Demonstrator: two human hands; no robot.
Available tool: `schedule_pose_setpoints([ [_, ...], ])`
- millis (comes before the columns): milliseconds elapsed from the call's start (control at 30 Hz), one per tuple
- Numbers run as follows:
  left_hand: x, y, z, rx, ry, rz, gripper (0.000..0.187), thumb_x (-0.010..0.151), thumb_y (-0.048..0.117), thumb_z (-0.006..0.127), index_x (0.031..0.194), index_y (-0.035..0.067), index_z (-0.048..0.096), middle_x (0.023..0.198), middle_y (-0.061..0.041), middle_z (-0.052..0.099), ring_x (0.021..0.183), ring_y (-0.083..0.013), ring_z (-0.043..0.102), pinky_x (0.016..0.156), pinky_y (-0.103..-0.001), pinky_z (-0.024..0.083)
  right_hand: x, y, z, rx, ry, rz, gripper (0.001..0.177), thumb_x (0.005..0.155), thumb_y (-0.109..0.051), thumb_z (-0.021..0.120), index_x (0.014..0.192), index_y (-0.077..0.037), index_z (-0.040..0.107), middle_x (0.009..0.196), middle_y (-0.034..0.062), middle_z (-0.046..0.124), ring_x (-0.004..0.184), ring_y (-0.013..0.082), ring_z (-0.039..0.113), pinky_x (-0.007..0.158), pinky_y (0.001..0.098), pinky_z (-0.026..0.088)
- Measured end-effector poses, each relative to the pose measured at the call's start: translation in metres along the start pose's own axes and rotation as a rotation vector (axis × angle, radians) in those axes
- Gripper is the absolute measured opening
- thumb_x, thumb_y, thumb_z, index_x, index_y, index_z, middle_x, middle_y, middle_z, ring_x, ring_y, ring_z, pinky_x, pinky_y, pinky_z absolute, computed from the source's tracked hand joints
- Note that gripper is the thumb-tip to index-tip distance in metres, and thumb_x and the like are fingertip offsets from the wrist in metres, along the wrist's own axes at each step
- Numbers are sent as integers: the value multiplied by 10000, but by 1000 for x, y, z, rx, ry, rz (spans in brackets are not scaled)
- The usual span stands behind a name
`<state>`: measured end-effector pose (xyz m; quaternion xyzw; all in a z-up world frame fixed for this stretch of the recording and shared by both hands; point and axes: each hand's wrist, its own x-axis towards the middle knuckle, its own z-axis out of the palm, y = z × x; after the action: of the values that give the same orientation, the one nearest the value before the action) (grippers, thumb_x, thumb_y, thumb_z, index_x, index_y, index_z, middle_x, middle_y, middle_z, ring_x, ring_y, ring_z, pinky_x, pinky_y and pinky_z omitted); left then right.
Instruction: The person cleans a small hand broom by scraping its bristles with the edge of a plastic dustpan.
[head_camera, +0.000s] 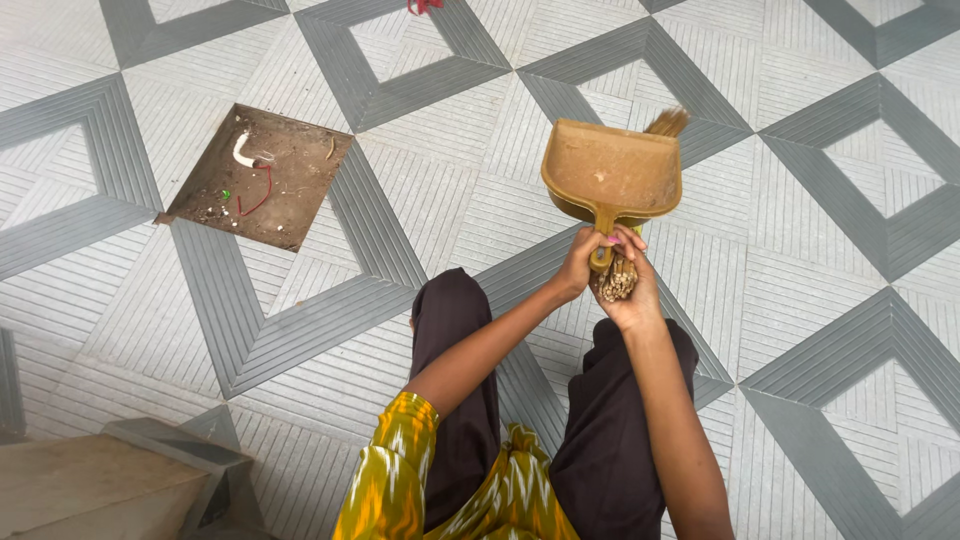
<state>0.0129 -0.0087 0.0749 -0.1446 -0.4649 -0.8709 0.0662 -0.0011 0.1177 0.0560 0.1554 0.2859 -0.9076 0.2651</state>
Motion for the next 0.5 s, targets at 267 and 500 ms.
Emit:
schedule_pose_setpoints([
  [267, 23, 17, -29, -2, -35, -11, 382, 905, 256, 449, 851, -30, 696, 919, -194, 713, 999, -299, 668, 949, -433, 542, 10, 38, -10, -137, -53, 107, 249, 916, -186, 619, 1133, -83, 553, 878, 72, 599, 729, 174, 637, 632, 327, 588],
  [500, 38, 54, -85, -86, 95, 108, 461, 919, 351, 391, 938, -22, 662, 1059, -173, 665, 959, -252, 612, 959, -391, 483, -32, 66, 10, -398, -33, 385, 332, 848, -199, 651, 1059, 20, 520, 708, 99, 544, 533, 175, 565, 489, 290, 531],
])
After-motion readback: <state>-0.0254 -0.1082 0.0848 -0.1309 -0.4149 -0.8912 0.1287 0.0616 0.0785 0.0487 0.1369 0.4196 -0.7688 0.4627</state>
